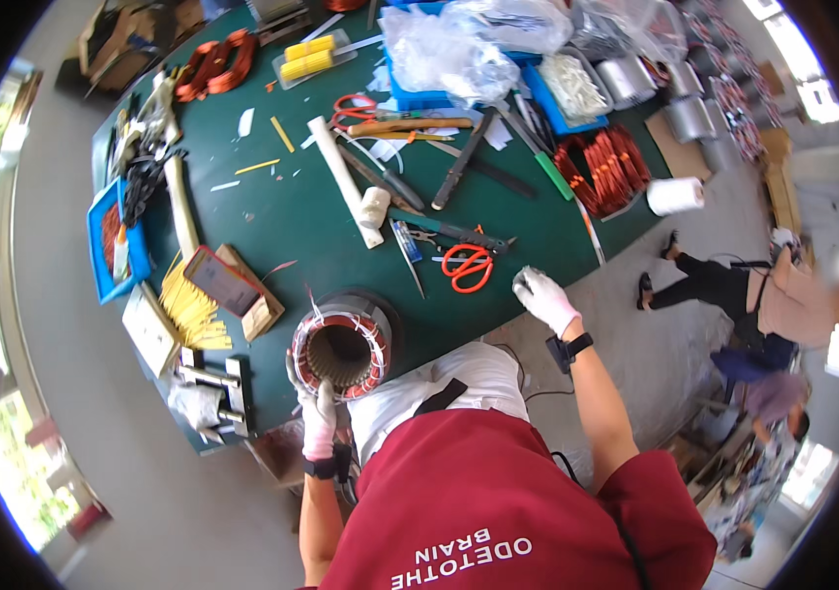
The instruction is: Manually shaping and assembling copper wire coils and insulating components for an electric motor stator.
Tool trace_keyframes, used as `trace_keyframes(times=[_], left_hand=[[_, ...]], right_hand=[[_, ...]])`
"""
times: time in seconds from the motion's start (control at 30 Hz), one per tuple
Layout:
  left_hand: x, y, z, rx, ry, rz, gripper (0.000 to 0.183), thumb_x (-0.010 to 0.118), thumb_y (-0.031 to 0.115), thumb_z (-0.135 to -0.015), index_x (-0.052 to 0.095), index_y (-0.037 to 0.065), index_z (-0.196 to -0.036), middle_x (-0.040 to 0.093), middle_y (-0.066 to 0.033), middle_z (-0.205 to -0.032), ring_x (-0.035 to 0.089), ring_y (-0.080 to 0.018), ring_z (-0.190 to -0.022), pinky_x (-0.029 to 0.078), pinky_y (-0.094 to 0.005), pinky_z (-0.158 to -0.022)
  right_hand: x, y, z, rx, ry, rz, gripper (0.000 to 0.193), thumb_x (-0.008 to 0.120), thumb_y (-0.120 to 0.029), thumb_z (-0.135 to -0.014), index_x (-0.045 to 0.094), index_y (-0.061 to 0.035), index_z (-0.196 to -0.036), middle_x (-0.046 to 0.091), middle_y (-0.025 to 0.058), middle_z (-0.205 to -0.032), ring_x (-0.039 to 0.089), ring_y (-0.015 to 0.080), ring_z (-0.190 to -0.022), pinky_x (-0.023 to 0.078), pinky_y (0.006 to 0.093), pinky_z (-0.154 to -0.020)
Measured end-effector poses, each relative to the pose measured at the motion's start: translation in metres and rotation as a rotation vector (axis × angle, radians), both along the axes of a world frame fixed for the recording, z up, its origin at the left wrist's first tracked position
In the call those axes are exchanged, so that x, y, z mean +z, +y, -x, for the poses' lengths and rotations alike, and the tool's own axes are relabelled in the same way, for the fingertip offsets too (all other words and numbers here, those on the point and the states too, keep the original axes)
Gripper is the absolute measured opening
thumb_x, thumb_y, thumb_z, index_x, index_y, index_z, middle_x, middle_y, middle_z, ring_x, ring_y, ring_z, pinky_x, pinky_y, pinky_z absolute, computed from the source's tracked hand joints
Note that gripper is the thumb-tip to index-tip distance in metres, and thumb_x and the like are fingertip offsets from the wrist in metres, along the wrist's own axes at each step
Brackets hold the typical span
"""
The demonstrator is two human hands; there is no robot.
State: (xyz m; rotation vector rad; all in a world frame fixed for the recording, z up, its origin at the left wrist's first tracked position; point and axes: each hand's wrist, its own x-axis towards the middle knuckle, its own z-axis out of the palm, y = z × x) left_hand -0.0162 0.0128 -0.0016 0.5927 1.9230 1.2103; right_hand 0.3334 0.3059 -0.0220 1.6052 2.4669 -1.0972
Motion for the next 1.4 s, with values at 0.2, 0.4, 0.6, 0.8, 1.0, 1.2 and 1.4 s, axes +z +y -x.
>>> trace_keyframes(times=[0.2,0.4,0.6,0.8,1.0,1.2,1.4], left_hand=[[0.008,0.028,-0.025,0.333,-0.118,-0.275,0.078,0.049,0.005,-0.08,0.016,0.009,-0.15,0.033,-0.0151,-0.144,0.038,-0.0248,-0.13,0.029,-0.0375,-0.111],[0.008,0.041,-0.038,0.394,-0.124,-0.375,0.075,0.044,0.0,-0.076,0.023,0.007,-0.147,0.037,-0.013,-0.141,0.038,-0.0234,-0.13,0.028,-0.0351,-0.112],[-0.005,0.039,-0.037,0.421,-0.18,-0.468,0.076,0.045,-0.004,-0.074,0.023,0.003,-0.146,0.037,-0.0128,-0.141,0.04,-0.0217,-0.129,0.029,-0.0336,-0.111],[-0.009,0.037,-0.026,0.333,-0.024,-0.351,0.076,0.053,0.001,-0.073,0.026,0.003,-0.145,0.031,-0.0153,-0.145,0.031,-0.0267,-0.135,0.024,-0.036,-0.114],[0.015,0.04,-0.016,0.114,0.183,-0.149,0.077,0.061,0.013,-0.073,0.031,0.006,-0.143,0.036,-0.0221,-0.139,0.032,-0.0371,-0.133,0.024,-0.0408,-0.113],[0.014,0.036,-0.005,-0.021,0.157,-0.205,0.079,0.059,0.022,-0.074,0.03,0.007,-0.145,0.035,-0.0202,-0.139,0.029,-0.0336,-0.135,0.022,-0.0418,-0.114],[0.004,0.042,0.019,-0.009,-0.044,-0.241,0.079,0.063,0.016,-0.07,0.033,0.004,-0.142,0.036,-0.0185,-0.14,0.032,-0.0327,-0.133,0.025,-0.0409,-0.113]], right_hand=[[-0.048,-0.016,0.009,-0.147,0.122,0.057,0.017,0.055,-0.022,-0.088,0.061,-0.0059,-0.092,0.065,0.0154,-0.09,0.061,0.0386,-0.086,0.048,0.045,-0.075],[-0.061,0.0,-0.008,-0.28,0.279,0.377,0.016,0.054,-0.019,-0.092,0.061,-0.0055,-0.088,0.06,0.0053,-0.063,0.059,0.0129,-0.05,0.046,0.0286,-0.048],[-0.05,0.009,0.002,-0.336,0.345,0.468,0.013,0.05,-0.016,-0.094,0.058,-0.0071,-0.09,0.054,0.0012,-0.055,0.048,0.0076,-0.041,0.035,0.0217,-0.039],[-0.064,-0.011,0.015,-0.473,0.386,0.243,0.014,0.05,-0.02,-0.095,0.057,-0.008,-0.091,0.054,0.0012,-0.058,0.049,0.0081,-0.043,0.037,0.0222,-0.041],[-0.074,-0.018,0.007,-0.593,0.416,0.175,0.018,0.047,-0.019,-0.096,0.057,-0.0036,-0.097,0.054,0.0035,-0.068,0.05,0.0095,-0.053,0.042,0.026,-0.048],[-0.081,-0.014,0.007,-0.59,0.329,0.11,0.02,0.048,-0.02,-0.096,0.057,-0.0022,-0.1,0.055,0.0036,-0.071,0.051,0.0109,-0.055,0.043,0.0263,-0.049],[-0.073,-0.032,0.026,-0.623,0.287,0.005,0.027,0.052,-0.029,-0.094,0.06,-0.005,-0.103,0.061,0.0046,-0.07,0.057,0.0149,-0.059,0.049,0.0338,-0.059]])
